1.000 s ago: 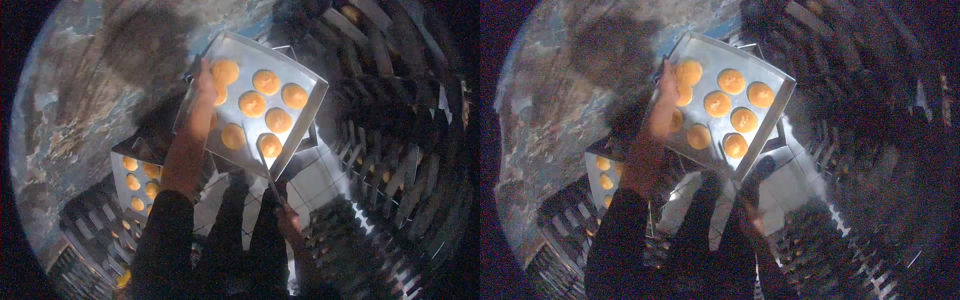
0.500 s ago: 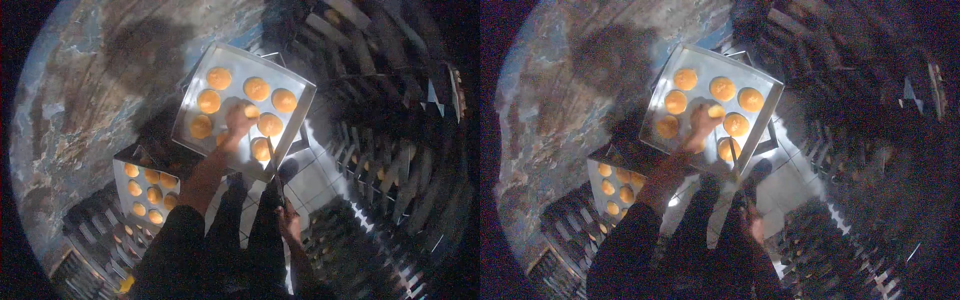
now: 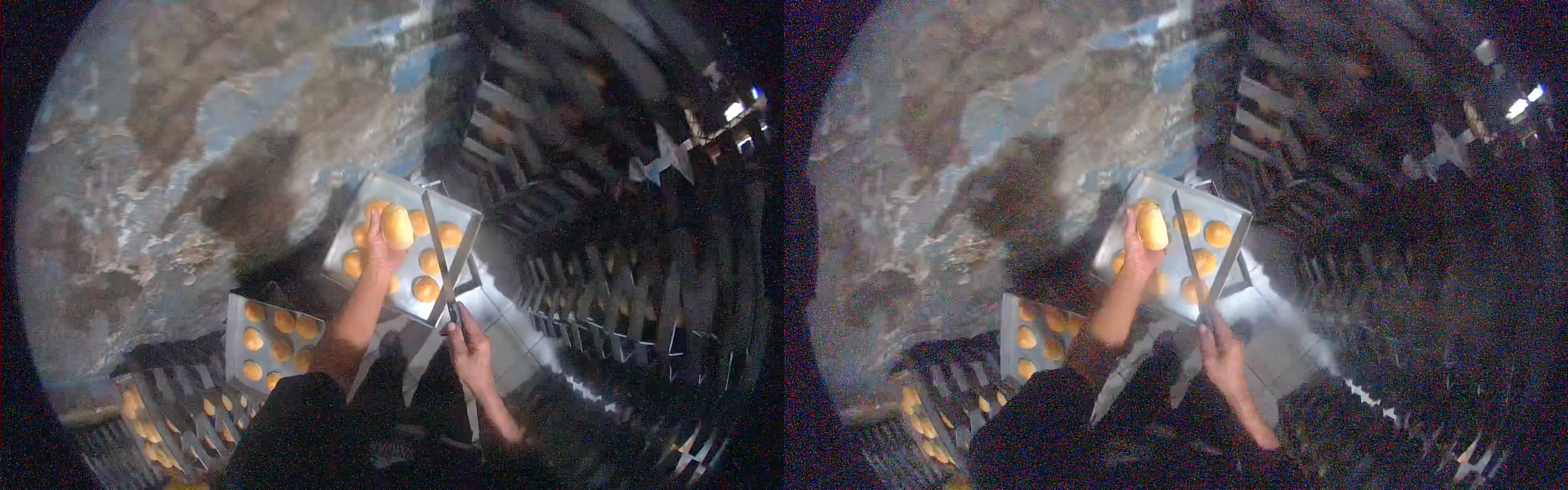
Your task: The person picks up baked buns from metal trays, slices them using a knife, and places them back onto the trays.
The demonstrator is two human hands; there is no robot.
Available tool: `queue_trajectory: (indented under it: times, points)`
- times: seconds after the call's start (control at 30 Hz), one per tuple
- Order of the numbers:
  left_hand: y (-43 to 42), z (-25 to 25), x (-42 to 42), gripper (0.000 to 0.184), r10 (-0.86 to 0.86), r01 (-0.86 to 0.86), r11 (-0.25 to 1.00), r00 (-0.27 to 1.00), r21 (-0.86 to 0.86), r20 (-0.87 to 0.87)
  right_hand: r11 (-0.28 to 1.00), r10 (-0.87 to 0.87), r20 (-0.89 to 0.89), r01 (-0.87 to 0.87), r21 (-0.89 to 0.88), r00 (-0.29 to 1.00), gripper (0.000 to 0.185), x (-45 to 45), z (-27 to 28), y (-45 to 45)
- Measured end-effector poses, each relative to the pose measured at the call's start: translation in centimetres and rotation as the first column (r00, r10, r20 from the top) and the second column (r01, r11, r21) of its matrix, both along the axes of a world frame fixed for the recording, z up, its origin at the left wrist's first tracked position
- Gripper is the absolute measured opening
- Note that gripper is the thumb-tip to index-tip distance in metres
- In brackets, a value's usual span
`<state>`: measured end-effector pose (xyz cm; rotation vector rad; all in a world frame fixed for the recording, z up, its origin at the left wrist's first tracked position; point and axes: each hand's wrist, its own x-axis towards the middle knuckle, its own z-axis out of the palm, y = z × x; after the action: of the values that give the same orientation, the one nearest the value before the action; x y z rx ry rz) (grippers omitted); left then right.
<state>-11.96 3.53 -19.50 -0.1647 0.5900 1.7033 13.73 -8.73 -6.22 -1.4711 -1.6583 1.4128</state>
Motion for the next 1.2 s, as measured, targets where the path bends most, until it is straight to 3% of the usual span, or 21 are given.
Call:
queue_trajectory:
  times: [0.1, 0.13, 0.17, 0.27, 0.37, 0.5, 0.6, 0.67, 0.77, 0.83, 0.9, 1.03, 1.2]
  points:
    - [1.2, 2.4, -0.7, 0.053, -0.034, 0.033, 0.995, 0.999, 0.089, 0.016, 1.0, 0.006, 0.015, -0.006, 0.027, 1.0, 0.047, -0.9, 4.2, -1.0]
    - [1.3, 6.5, 0.4, 0.054, 0.069, -0.069, 0.998, 0.997, -0.014, -0.037, 0.999, 0.037, 0.015, -0.037, 0.035, 0.999, 0.048, -1.1, 6.5, -1.1]
    - [1.3, 8.6, 0.6, 0.054, 0.069, -0.069, 0.998, 0.997, 0.006, -0.045, 0.998, 0.036, 0.006, -0.036, 0.055, 0.999, 0.048, -1.2, 7.7, -1.4]
    - [1.6, 11.2, 0.8, 0.054, -0.021, 0.018, 0.976, 1.0, 0.219, 0.011, 0.979, 0.059, 0.002, -0.058, 0.197, 0.998, 0.047, -0.8, 8.7, -2.6]
    - [0.9, 15.3, 1.9, 0.052, -0.024, 0.02, 0.985, 0.999, 0.171, 0.024, 0.981, 0.042, 0.05, -0.051, 0.185, 0.998, 0.046, -0.4, 11.2, -3.4]
    - [0.7, 15.8, 3.0, 0.049, -0.029, 0.03, 0.979, 1.0, 0.202, -0.004, 0.978, 0.025, 0.033, -0.031, 0.207, 0.999, 0.045, 0.4, 11.4, -4.3]
    - [-1.0, 16.0, 5.0, 0.046, -0.127, 0.159, 0.966, 0.979, 0.205, -0.161, 0.982, 0.002, 0.03, -0.007, 0.189, 1.0, 0.045, 0.2, 12.6, -3.5]
    - [-2.2, 16.1, 6.7, 0.045, -0.182, 0.211, 0.969, 0.961, 0.126, -0.207, 0.871, -0.04, 0.018, 0.026, 0.491, 0.999, 0.047, -0.4, 12.3, -2.3]
    - [-2.3, 16.6, 6.9, 0.046, -0.109, 0.128, 0.982, 0.985, 0.142, -0.133, 0.912, -0.051, -0.02, 0.054, 0.406, 0.999, 0.046, 0.2, 12.5, -2.2]
    - [-1.6, 15.9, 5.2, 0.046, -0.148, 0.173, 0.962, 0.981, 0.211, -0.127, 0.902, -0.055, 0.029, 0.037, 0.43, 0.998, 0.045, 1.3, 12.8, -3.6]
    - [-1.3, 16.0, 4.5, 0.038, -0.133, 0.149, 0.945, 0.988, 0.292, -0.074, 0.957, -0.05, 0.001, 0.048, 0.285, 0.999, 0.045, 1.7, 13.7, -4.9]
    - [-1.0, 17.0, 5.5, 0.047, -0.104, 0.146, 0.939, 0.984, 0.312, -0.147, 0.95, -0.052, -0.01, 0.052, 0.308, 0.999, 0.044, 1.7, 13.7, -5.2]
    - [-0.9, 17.2, 6.5, 0.045, -0.078, 0.104, 0.953, 0.992, 0.283, -0.099, 0.937, -0.05, -0.015, 0.052, 0.346, 0.999, 0.044, 2.8, 13.3, -5.4]
